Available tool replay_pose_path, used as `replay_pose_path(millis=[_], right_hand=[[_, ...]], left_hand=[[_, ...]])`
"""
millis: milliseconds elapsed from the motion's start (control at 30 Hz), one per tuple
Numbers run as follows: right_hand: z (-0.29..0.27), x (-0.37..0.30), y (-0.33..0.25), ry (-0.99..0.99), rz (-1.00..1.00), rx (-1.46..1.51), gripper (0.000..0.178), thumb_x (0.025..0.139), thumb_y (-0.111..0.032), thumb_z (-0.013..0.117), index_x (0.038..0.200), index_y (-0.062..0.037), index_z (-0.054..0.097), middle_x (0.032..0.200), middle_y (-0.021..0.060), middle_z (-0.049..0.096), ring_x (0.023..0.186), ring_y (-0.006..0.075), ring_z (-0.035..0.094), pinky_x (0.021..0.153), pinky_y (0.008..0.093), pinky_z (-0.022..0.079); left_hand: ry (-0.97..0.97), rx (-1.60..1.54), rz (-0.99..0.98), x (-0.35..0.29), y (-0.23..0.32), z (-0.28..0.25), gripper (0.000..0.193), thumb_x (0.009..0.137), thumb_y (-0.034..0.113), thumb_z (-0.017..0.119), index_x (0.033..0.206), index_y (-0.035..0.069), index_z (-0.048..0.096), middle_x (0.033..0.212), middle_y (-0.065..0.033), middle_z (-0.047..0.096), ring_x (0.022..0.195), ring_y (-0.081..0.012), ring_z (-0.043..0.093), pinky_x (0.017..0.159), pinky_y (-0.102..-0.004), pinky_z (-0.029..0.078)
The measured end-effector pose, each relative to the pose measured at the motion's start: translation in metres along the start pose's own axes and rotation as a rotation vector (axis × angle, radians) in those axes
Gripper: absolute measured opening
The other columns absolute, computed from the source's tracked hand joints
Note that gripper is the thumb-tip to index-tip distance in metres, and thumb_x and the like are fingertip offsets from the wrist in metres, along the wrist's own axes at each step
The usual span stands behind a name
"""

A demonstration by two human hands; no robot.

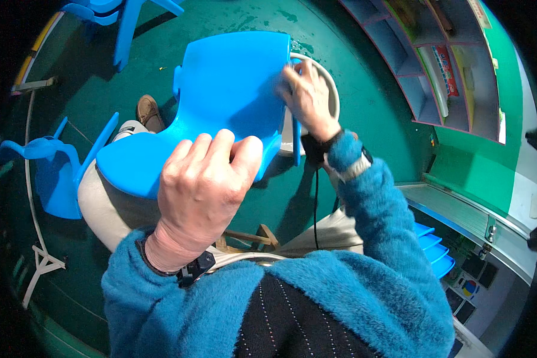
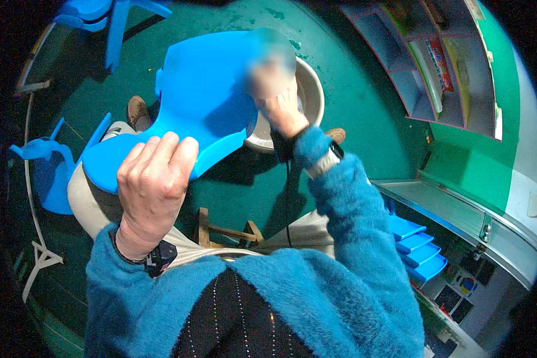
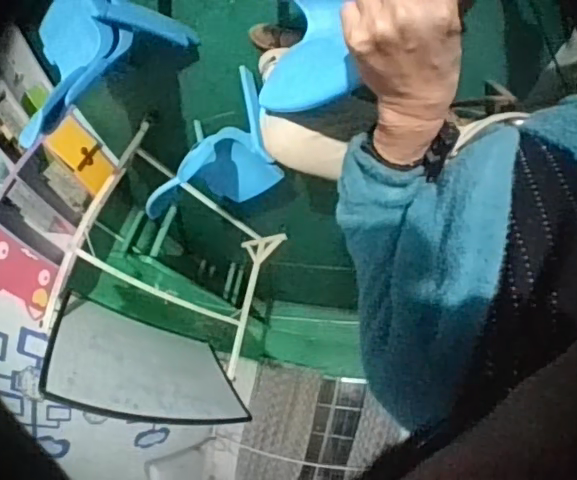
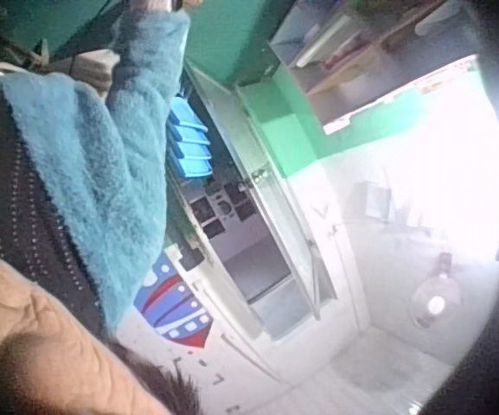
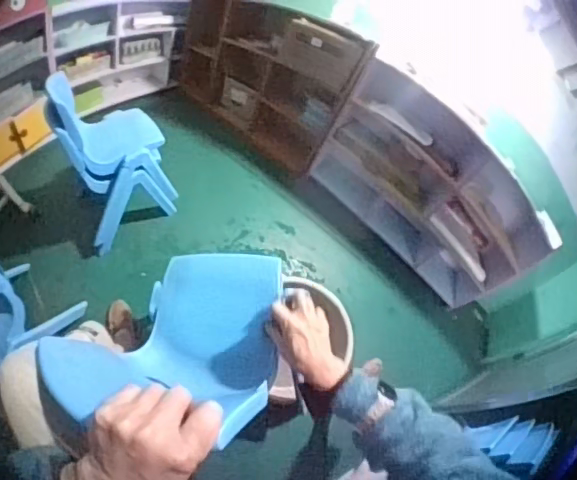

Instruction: The person scrubs a blue plastic chair with a steel wool pad dipped in soapy water from a basin. They clean the seat, backrest, and legs, then place the chair on the floor.

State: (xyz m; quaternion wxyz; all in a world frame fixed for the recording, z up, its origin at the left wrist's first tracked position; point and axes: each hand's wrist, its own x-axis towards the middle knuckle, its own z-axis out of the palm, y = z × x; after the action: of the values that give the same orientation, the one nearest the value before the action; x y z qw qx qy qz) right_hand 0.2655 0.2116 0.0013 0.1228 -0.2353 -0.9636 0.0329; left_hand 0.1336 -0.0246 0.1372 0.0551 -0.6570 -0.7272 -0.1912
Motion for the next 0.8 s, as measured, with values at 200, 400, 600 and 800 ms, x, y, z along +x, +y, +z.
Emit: replay_pose_path(millis=[200,400,600,800], right_hand=[[0.003,0.014,0.009,0.123,-0.043,-0.010,0.029,0.083,-0.026,0.075,0.105,-0.0123,0.062,0.110,0.0152,0.055,0.095,0.0320,0.058,0.073,0.0423,0.052],[0.006,0.002,0.007,0.040,-0.043,0.001,0.025,0.081,-0.024,0.075,0.100,-0.0133,0.062,0.108,0.0153,0.054,0.094,0.0328,0.060,0.073,0.0443,0.053],[-0.009,0.030,0.008,0.064,-0.028,0.061,0.026,0.087,-0.027,0.072,0.105,-0.0117,0.061,0.110,0.0176,0.056,0.092,0.0341,0.062,0.077,0.0432,0.056],[0.008,-0.035,0.002,-0.097,0.115,0.163,0.033,0.081,-0.023,0.078,0.106,-0.0102,0.060,0.111,0.0150,0.052,0.096,0.0332,0.061,0.077,0.0441,0.055]], left_hand=[[-0.015,0.015,0.022,0.003,0.003,0.000,0.022,0.083,0.014,0.069,0.075,0.013,0.048,0.067,-0.0004,0.043,0.059,-0.0128,0.051,0.053,-0.0298,0.040],[-0.004,0.004,0.007,0.002,0.002,0.000,0.022,0.084,0.014,0.068,0.076,0.013,0.048,0.067,-0.0006,0.043,0.059,-0.0129,0.051,0.053,-0.0297,0.039],[-0.014,0.005,0.024,0.001,0.002,-0.001,0.022,0.083,0.013,0.067,0.074,0.013,0.048,0.067,-0.0006,0.043,0.059,-0.0133,0.051,0.053,-0.0299,0.039],[-0.004,-0.016,0.021,0.000,0.000,0.000,0.021,0.083,0.012,0.067,0.074,0.013,0.047,0.066,-0.0006,0.042,0.059,-0.0134,0.050,0.053,-0.0303,0.039]])
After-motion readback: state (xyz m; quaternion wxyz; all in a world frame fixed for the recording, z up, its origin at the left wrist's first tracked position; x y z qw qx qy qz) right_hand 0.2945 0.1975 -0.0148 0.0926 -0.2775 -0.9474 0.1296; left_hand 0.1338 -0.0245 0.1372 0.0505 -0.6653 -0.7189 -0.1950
